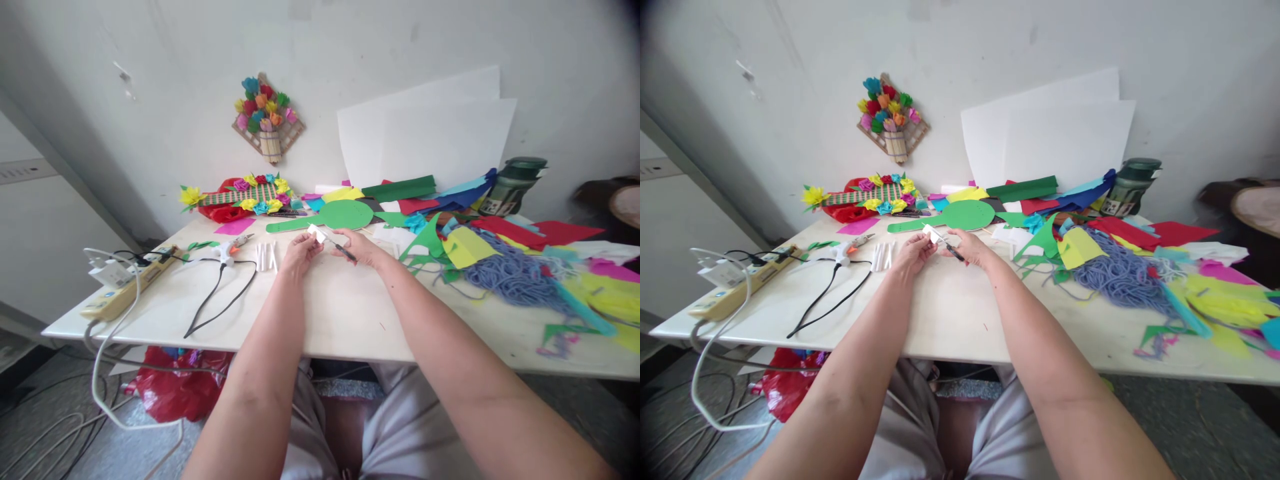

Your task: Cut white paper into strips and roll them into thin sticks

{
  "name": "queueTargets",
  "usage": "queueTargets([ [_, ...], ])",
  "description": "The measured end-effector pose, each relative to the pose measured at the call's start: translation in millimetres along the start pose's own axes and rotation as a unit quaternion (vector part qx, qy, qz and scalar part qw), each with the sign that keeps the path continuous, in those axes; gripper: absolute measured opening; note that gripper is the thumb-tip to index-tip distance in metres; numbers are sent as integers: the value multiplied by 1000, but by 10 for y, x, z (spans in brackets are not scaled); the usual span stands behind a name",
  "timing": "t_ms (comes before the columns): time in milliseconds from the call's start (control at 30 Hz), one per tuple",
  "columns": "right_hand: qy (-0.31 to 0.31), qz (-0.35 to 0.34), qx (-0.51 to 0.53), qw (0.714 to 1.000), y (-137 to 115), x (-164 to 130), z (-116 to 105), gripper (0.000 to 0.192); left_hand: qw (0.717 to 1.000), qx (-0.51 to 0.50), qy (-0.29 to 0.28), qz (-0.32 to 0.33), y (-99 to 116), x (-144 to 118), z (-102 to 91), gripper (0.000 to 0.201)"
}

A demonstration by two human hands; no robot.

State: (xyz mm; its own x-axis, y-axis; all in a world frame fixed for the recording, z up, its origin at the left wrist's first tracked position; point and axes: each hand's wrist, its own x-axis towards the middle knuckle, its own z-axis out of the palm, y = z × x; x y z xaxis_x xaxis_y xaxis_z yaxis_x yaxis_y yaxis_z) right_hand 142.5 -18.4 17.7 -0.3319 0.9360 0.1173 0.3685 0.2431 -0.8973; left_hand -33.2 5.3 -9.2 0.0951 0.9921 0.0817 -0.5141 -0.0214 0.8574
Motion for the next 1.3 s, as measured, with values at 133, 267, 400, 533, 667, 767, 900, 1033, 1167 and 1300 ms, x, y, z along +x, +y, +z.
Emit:
queueTargets([
  [133, -3, 11, 6, 1000, -27, -14, -6, 79, 1000, 0, -4, -5, 3, -24, 26, 21],
  [267, 7, 16, 2, 1000, -74, -26, -3, 77, 1000, -5, -3, -8, 15, -29, 36, 21],
  [400, 8, 4, 6, 1000, -75, -18, -2, 79, 1000, -12, 0, -10, 17, -15, 27, 19],
  [533, 11, -1, 11, 1000, -58, -5, -1, 83, 1000, -8, 5, -14, 17, -3, 13, 19],
  [667, 15, 8, 2, 1000, -86, -17, 7, 82, 1000, -14, 6, -18, 15, 4, -1, 19],
  [767, 13, 10, 5, 1000, -128, -44, 9, 81, 1000, -17, -3, -21, 5, 16, -20, 18],
  [900, 6, 22, 13, 1000, -167, -78, -2, 82, 999, -17, -16, -24, -9, 31, -43, 16],
  [1033, 2, 37, 21, 999, -157, -80, -18, 83, 999, -11, -27, -40, -5, 20, -19, 18],
  [1167, -9, 37, 27, 999, -93, -44, -32, 85, 998, -6, -41, -53, 0, -11, 40, 19],
  [1300, -20, 41, 24, 999, -34, -4, -43, 87, 997, -11, -39, -66, -2, -40, 84, 16],
])
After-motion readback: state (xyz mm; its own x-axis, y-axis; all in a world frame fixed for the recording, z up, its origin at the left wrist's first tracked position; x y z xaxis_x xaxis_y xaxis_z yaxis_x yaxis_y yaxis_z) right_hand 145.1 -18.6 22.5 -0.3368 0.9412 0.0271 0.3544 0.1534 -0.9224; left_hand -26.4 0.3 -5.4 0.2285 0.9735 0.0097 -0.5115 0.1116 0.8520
